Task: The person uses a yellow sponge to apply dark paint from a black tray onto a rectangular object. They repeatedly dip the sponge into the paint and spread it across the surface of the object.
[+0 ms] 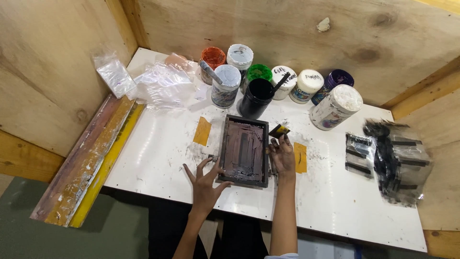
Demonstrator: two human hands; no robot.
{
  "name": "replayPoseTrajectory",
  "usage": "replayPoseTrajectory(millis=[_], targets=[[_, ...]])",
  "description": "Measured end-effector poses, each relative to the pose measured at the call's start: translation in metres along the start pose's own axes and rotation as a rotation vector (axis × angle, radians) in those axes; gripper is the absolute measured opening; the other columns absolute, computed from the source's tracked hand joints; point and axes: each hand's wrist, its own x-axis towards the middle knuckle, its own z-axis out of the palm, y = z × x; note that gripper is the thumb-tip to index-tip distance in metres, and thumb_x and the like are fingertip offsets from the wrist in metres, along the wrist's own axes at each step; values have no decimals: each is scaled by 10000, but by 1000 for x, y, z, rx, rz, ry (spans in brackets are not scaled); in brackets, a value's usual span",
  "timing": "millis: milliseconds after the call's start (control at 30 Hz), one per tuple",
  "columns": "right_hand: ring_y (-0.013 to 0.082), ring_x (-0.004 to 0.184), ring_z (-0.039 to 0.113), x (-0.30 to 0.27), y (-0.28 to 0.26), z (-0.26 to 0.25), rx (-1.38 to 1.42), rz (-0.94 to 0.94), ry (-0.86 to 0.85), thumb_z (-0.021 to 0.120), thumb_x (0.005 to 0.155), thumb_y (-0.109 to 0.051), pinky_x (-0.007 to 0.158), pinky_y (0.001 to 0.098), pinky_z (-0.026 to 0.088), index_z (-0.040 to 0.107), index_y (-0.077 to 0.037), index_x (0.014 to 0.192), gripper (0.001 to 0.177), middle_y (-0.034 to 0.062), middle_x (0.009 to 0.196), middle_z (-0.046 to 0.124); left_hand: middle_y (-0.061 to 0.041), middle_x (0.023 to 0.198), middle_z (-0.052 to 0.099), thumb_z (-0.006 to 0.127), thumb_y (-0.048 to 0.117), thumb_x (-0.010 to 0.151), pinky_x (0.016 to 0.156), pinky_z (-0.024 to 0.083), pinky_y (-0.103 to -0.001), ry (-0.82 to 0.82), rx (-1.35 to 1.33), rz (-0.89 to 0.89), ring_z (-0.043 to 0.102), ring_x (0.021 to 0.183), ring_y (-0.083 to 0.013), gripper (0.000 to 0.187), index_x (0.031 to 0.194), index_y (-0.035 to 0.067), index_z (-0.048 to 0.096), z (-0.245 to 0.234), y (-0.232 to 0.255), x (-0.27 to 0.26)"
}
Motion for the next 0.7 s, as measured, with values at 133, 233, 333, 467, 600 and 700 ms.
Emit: replayPoseTrajectory(millis=[133, 233, 333, 467, 600, 700], targets=[[155, 890, 622, 15, 10, -16, -57, -10, 20, 763, 895, -152, 660, 244, 438, 652, -129, 1246, 368, 57, 1151, 700, 108, 970, 763, 899, 432, 672, 1107, -23, -817, 8, 19, 16, 457, 1362, -215, 879, 1424, 152, 540, 10, 1, -1], [103, 795, 585, 9, 15, -7, -92, 4, -13, 747, 922, -149, 640, 231, 422, 672, -118, 1212, 302, 21, 1023, 700, 71, 961, 779, 878, 429, 696, 1119, -18, -807, -2, 8, 4, 432, 1387, -216, 896, 1455, 134, 503, 6, 4, 1], [95, 743, 487, -5, 17, 11, -196, -81, -114, 652, 1030, -220, 591, 192, 367, 717, -136, 1180, 184, 1, 1029, 722, 1, 891, 800, 926, 301, 687, 1180, -109, -712, -21, -86, -129, 488, 1377, -234, 530, 1151, 129, 736, -5, 12, 5], [85, 702, 476, -28, 9, 41, -205, -80, -137, 653, 1035, -189, 594, 203, 376, 717, -90, 1172, 180, 1, 867, 670, 13, 928, 798, 917, 294, 708, 1185, -100, -705, -45, -94, -154, 476, 1374, -243, 679, 1308, 106, 661, -2, 8, 2], [74, 687, 475, -35, 6, 51, -216, -90, -153, 663, 1031, -190, 597, 205, 388, 716, -73, 1193, 207, -14, 825, 643, 6, 952, 796, 914, 299, 714, 1187, -97, -702, -35, -92, -148, 474, 1372, -254, 765, 1379, 76, 608, 0, 7, 1], [70, 682, 498, -29, 11, 47, -207, -97, -146, 654, 1029, -145, 594, 186, 391, 703, -53, 1183, 186, -13, 805, 636, 3, 961, 794, 907, 295, 722, 1185, -94, -702, -26, -93, -142, 477, 1365, -258, 783, 1402, 68, 590, 1, 5, 0]])
